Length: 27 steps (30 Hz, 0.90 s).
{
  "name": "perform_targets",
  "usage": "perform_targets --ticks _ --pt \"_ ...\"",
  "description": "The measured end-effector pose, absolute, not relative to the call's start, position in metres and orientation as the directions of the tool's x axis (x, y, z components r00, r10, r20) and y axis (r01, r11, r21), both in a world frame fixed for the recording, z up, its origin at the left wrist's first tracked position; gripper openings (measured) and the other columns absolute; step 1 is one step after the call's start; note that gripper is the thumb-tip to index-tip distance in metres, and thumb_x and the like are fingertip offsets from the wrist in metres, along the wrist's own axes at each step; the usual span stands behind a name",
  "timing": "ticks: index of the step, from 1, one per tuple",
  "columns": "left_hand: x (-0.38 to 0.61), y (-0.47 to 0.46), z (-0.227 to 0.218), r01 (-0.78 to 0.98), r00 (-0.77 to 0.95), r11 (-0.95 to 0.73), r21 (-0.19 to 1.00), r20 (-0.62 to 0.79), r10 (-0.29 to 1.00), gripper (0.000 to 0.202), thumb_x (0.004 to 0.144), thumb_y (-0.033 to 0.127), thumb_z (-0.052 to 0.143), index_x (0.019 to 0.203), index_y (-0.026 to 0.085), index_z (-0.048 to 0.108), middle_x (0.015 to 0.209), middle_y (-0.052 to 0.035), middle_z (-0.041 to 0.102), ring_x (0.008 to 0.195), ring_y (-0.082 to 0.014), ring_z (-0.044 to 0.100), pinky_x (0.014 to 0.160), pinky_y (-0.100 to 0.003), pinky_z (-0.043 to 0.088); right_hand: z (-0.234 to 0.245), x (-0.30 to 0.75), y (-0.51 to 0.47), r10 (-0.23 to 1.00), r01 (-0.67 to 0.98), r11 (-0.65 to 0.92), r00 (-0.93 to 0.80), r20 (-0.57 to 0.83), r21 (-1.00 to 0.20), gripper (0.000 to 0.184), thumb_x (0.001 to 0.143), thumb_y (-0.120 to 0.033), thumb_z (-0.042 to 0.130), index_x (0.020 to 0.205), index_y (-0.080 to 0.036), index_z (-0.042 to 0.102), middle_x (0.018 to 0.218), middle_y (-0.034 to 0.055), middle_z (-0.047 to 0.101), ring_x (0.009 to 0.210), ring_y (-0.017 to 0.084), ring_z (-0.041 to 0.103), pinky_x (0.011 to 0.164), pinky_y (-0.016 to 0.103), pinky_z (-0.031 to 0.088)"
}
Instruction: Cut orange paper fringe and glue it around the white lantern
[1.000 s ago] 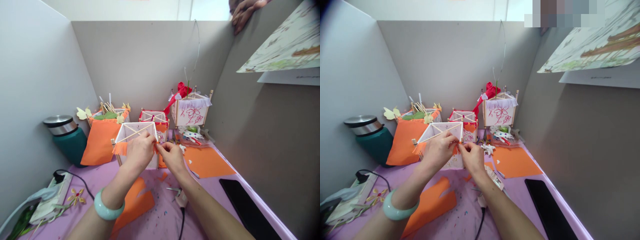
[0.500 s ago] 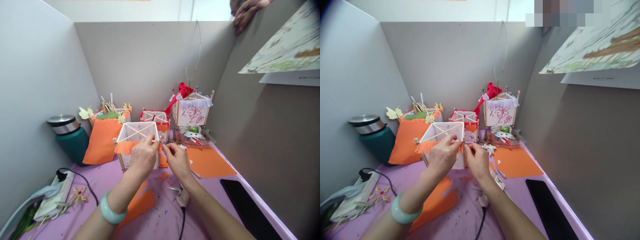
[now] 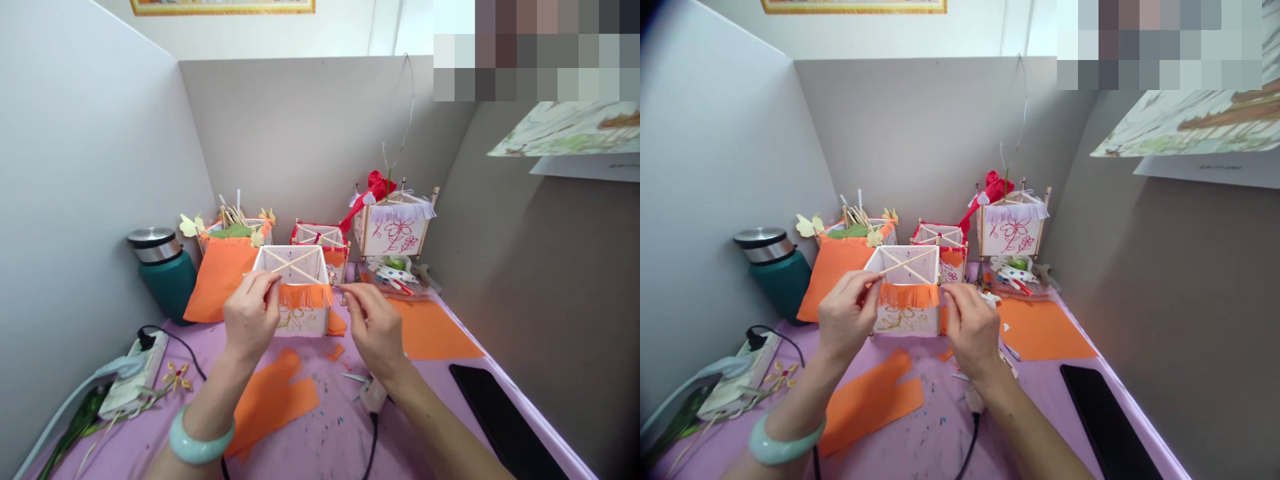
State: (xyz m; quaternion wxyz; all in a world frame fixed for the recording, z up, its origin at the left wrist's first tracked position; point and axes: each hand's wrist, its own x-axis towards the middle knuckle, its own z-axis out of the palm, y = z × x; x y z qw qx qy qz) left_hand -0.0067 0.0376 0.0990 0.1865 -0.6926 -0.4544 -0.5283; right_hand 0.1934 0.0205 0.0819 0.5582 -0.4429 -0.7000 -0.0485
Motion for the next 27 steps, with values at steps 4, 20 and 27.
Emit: perform_targets --ticks 4,20,27 --pt "-0.019 0.028 0.086 0.868 0.152 -0.488 0.091 0.887 0.436 0.016 0.087 0.017 0.053 0.095 0.019 0.066 0.098 -0.0054 0.072 0.089 -0.0181 0.067 0.08 -0.028 0.05 0.073 0.184 0.022 0.521 0.728 0.65 -0.219 0.825 -0.217 0.03 0.092 -0.015 0.044 0.114 -0.016 0.064 0.119 0.0103 0.065 0.106 0.019 0.062 0.09 0.032 0.05" --pt "-0.013 0.033 0.07 0.939 0.248 -0.337 -0.064 0.805 0.539 0.027 0.091 0.019 0.046 0.11 0.02 0.065 0.114 -0.0063 0.069 0.094 -0.0189 0.066 0.077 -0.028 0.049 0.062 0.175 0.033 0.549 0.822 0.568 -0.339 0.764 -0.044 0.034 0.091 -0.013 0.044 0.119 -0.013 0.062 0.13 0.0106 0.06 0.096 0.022 0.066 0.08 0.033 0.053" --pt "-0.028 0.016 0.064 0.927 0.147 -0.375 0.023 0.897 0.417 0.024 0.084 0.015 0.055 0.106 0.019 0.064 0.103 -0.0093 0.069 0.09 -0.0203 0.064 0.08 -0.031 0.049 0.061 0.21 0.007 0.583 0.766 0.597 -0.211 0.785 -0.238 0.031 0.092 -0.018 0.044 0.116 -0.021 0.063 0.125 0.0079 0.062 0.108 0.019 0.062 0.088 0.03 0.052"
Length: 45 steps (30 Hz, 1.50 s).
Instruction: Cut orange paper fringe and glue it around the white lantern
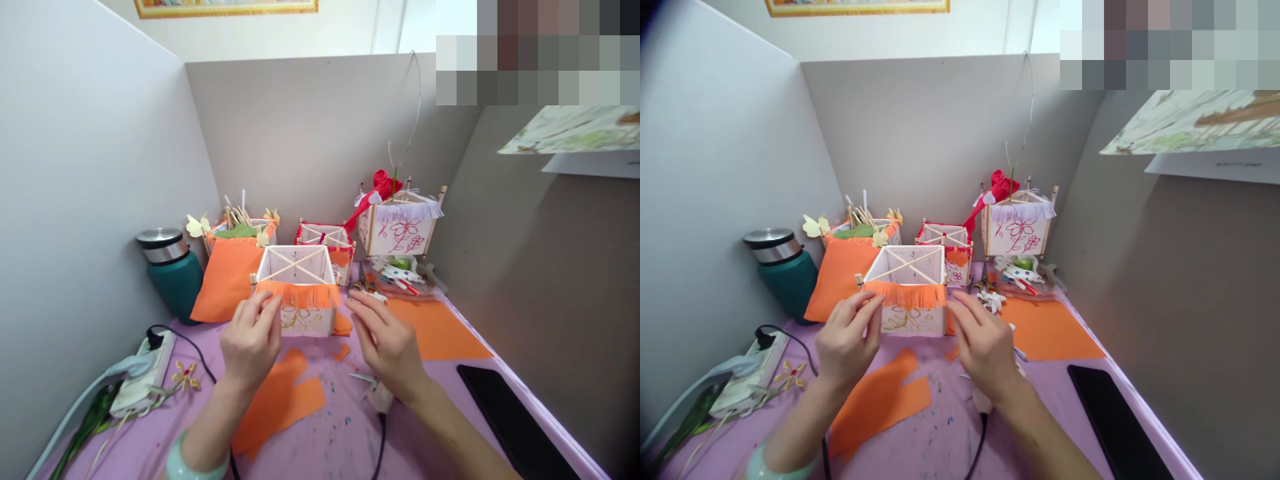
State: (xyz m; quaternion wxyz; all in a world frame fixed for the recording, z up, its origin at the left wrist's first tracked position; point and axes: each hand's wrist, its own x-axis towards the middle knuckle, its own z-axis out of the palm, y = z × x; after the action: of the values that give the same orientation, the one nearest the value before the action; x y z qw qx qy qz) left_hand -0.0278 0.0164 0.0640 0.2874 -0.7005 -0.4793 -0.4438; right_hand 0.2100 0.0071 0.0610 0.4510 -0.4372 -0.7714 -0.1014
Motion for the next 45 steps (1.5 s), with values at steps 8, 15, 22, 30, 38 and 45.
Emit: perform_targets --ticks 8,15,22,30,38,45 --pt "-0.019 -0.034 0.031 0.851 0.253 -0.459 0.253 0.57 0.782 0.016 0.09 0.023 0.049 0.081 0.021 0.062 0.073 -0.0013 0.067 0.066 -0.0146 0.063 0.059 -0.026 0.044 0.009 0.294 -0.064 0.892 0.954 0.095 0.045 0.449 -0.284 0.033 0.088 -0.05 0.049 0.096 -0.022 0.066 0.091 0.005 0.069 0.076 0.02 0.066 0.061 0.03 0.049" --pt "0.037 -0.082 0.009 0.839 0.464 -0.472 0.272 0.096 0.881 0.024 0.089 0.021 0.045 0.076 0.021 0.065 0.076 -0.0041 0.07 0.069 -0.0186 0.066 0.061 -0.028 0.045 -0.014 0.288 -0.079 0.956 0.985 -0.004 0.054 0.288 -0.172 0.029 0.08 -0.036 0.062 0.102 -0.018 0.064 0.094 0.0097 0.068 0.087 0.027 0.064 0.07 0.034 0.048" --pt "0.071 -0.098 0.014 0.817 0.43 -0.398 0.418 0.021 0.903 0.02 0.088 0.025 0.046 0.1 0.02 0.062 0.1 -0.0074 0.066 0.087 -0.0223 0.065 0.073 -0.033 0.049 -0.011 0.285 -0.08 0.924 0.991 -0.021 0.071 0.376 -0.133 0.026 0.083 -0.037 0.06 0.098 -0.016 0.064 0.093 0.0114 0.066 0.089 0.029 0.061 0.071 0.035 0.045" --pt "0.133 -0.06 0.016 0.879 0.46 -0.463 0.113 0.048 0.887 0.023 0.086 0.018 0.05 0.102 0.009 0.064 0.096 -0.0186 0.062 0.087 -0.0279 0.063 0.063 -0.033 0.049 -0.005 0.266 -0.103 0.97 0.864 -0.009 0.13 0.205 -0.504 0.029 0.09 -0.042 0.045 0.083 -0.024 0.066 0.077 0.0024 0.071 0.068 0.021 0.067 0.059 0.029 0.045" --pt "0.123 -0.062 0.031 0.877 0.357 -0.368 0.309 0.094 0.929 0.032 0.09 0.03 0.039 0.104 0.011 0.061 0.094 -0.0139 0.064 0.085 -0.0267 0.063 0.07 -0.038 0.049 -0.014 0.261 -0.111 0.98 0.552 -0.077 0.197 0.04 -0.83 0.046 0.09 -0.054 0.038 0.085 -0.021 0.069 0.065 0.0054 0.068 0.063 0.024 0.065 0.062 0.033 0.049" --pt "0.114 -0.094 0.052 0.714 0.465 -0.551 0.431 0.297 0.834 0.038 0.092 0.037 0.037 0.118 0.017 0.055 0.108 -0.013 0.062 0.093 -0.0243 0.062 0.077 -0.036 0.051 0.021 0.231 -0.089 0.975 -0.1 0.069 0.216 0.046 -0.993 0.046 0.091 -0.053 0.042 0.106 -0.017 0.065 0.115 0.0125 0.065 0.1 0.024 0.063 0.085 0.033 0.051"
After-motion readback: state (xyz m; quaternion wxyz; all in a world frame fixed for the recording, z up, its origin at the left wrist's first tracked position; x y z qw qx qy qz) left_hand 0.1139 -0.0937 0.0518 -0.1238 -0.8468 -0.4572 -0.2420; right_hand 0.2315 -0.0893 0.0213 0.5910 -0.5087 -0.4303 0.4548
